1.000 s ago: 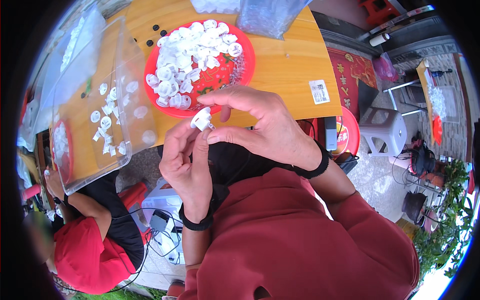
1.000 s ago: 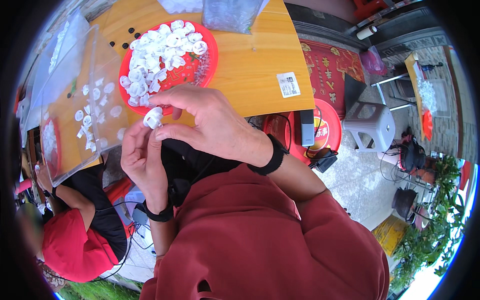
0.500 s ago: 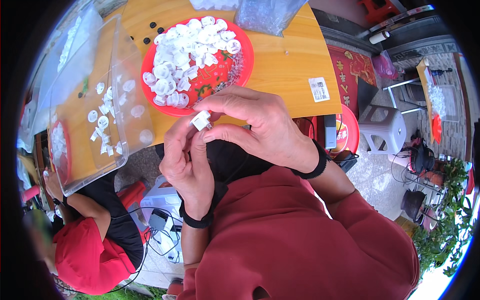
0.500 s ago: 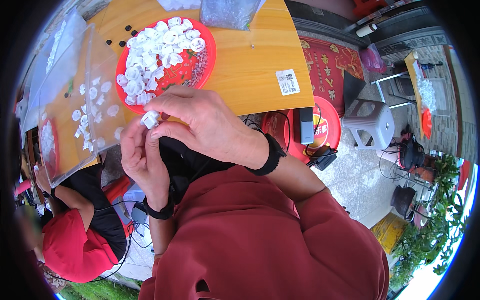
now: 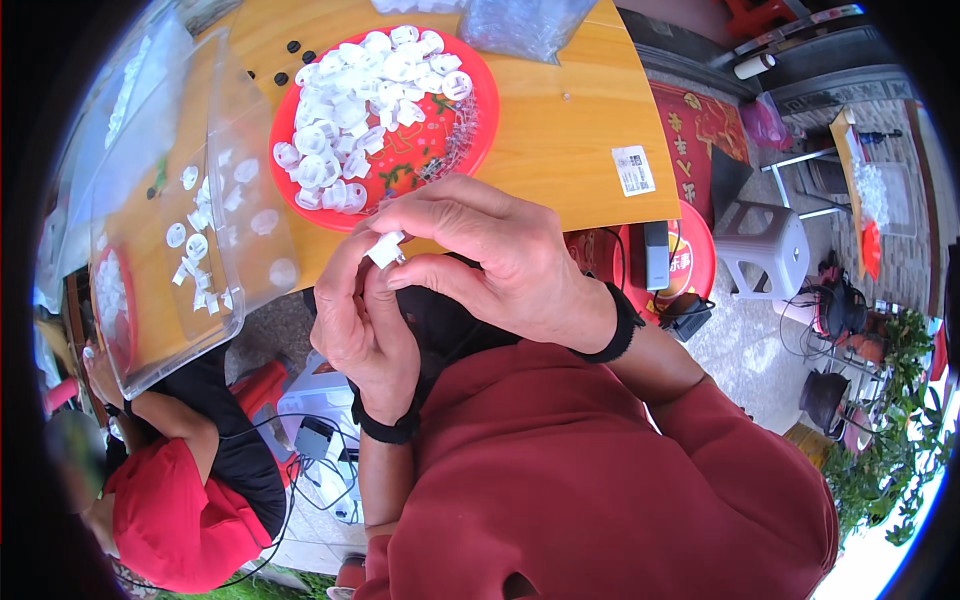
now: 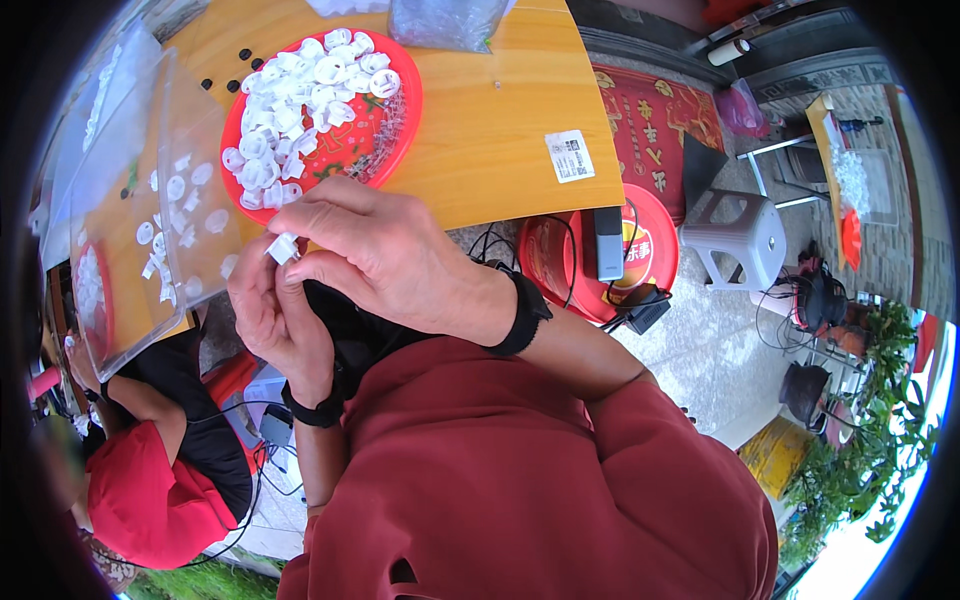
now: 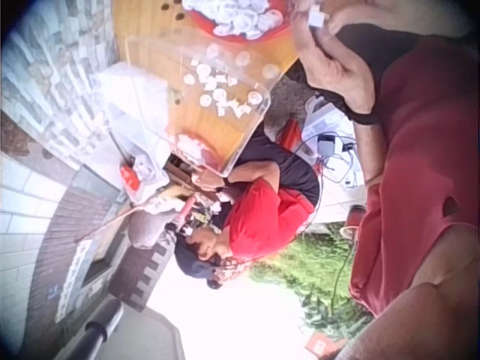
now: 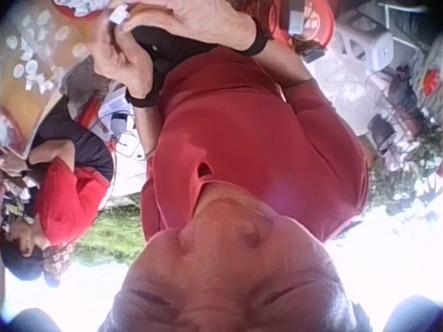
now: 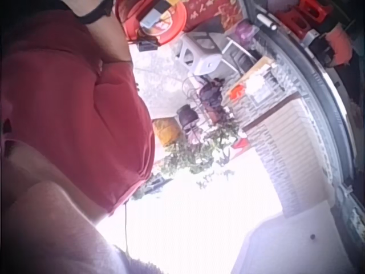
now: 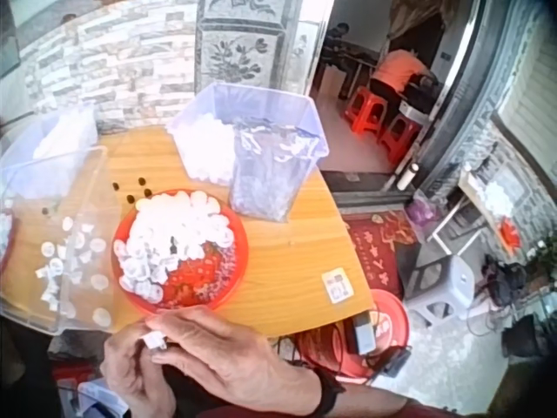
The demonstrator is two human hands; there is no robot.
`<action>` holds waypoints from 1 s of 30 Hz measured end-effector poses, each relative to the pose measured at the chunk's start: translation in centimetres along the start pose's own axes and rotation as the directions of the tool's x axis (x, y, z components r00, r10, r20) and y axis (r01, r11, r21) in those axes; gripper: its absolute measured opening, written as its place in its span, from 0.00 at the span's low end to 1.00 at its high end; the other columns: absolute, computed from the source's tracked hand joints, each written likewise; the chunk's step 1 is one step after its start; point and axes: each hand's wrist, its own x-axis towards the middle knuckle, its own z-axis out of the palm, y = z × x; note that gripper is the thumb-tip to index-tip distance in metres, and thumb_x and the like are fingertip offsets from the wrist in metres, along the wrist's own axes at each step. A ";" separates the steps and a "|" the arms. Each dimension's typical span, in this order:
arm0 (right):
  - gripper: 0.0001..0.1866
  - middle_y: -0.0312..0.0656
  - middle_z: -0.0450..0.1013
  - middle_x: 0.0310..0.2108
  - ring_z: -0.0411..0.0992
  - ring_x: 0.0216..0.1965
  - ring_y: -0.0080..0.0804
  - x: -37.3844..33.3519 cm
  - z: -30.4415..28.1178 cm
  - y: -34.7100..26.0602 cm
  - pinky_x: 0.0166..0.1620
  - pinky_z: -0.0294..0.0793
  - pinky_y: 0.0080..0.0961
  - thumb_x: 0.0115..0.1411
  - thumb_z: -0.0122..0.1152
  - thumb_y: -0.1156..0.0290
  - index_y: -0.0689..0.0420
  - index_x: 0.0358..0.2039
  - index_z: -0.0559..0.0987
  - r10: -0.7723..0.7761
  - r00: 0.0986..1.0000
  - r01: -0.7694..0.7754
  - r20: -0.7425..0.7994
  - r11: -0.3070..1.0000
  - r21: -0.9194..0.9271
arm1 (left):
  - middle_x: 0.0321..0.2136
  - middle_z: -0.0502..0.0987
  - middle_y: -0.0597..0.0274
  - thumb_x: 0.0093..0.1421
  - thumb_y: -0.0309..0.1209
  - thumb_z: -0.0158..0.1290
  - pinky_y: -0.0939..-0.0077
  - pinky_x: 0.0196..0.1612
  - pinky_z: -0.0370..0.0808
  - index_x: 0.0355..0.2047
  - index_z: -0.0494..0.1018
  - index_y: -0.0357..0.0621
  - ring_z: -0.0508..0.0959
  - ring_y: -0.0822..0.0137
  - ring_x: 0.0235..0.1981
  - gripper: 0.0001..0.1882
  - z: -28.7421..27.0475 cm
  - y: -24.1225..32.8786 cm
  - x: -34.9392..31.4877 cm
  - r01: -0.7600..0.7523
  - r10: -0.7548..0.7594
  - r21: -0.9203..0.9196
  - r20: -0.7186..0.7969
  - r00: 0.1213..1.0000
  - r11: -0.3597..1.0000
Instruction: Assembling small white plastic components by inserting a smaller part into a base piece at a table.
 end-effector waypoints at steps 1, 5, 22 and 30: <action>0.21 0.43 0.77 0.38 0.78 0.37 0.36 0.0 0.1 0.1 0.38 0.79 0.27 0.46 0.72 0.75 0.60 0.44 0.80 0.002 1.000 -0.002 0.000 1.000 0.000 | 0.45 0.76 0.53 0.64 0.18 0.49 0.75 0.47 0.74 0.49 0.69 0.33 0.77 0.68 0.42 0.13 0.2 -0.2 0.1 -0.051 0.051 -0.003 -0.046 0.998 0.999; 0.18 0.46 0.73 0.36 0.75 0.34 0.42 0.0 0.3 0.5 0.35 0.76 0.30 0.52 0.67 0.74 0.62 0.43 0.76 -0.093 0.996 0.093 0.006 0.995 0.026 | 0.44 0.78 0.53 0.62 0.15 0.48 0.77 0.41 0.75 0.46 0.72 0.35 0.78 0.69 0.39 0.13 0.4 -0.5 0.2 -0.109 0.107 -0.013 -0.103 0.989 0.994; 0.21 0.47 0.77 0.41 0.77 0.39 0.37 -0.2 0.8 -0.3 0.41 0.77 0.26 0.49 0.70 0.78 0.65 0.45 0.79 0.017 0.999 -0.014 -0.027 0.995 0.104 | 0.48 0.73 0.49 0.65 0.19 0.47 0.71 0.52 0.74 0.51 0.65 0.30 0.77 0.63 0.46 0.14 -0.1 0.4 0.3 -0.061 0.059 -0.077 -0.031 0.998 0.995; 0.20 0.46 0.75 0.41 0.77 0.39 0.39 0.7 0.9 -0.2 0.40 0.78 0.28 0.51 0.68 0.76 0.60 0.46 0.78 -0.067 0.997 0.069 -0.028 0.994 0.084 | 0.47 0.77 0.49 0.63 0.15 0.48 0.71 0.49 0.75 0.48 0.71 0.33 0.78 0.63 0.47 0.13 -0.1 0.4 0.8 -0.109 0.091 -0.163 -0.112 0.990 0.981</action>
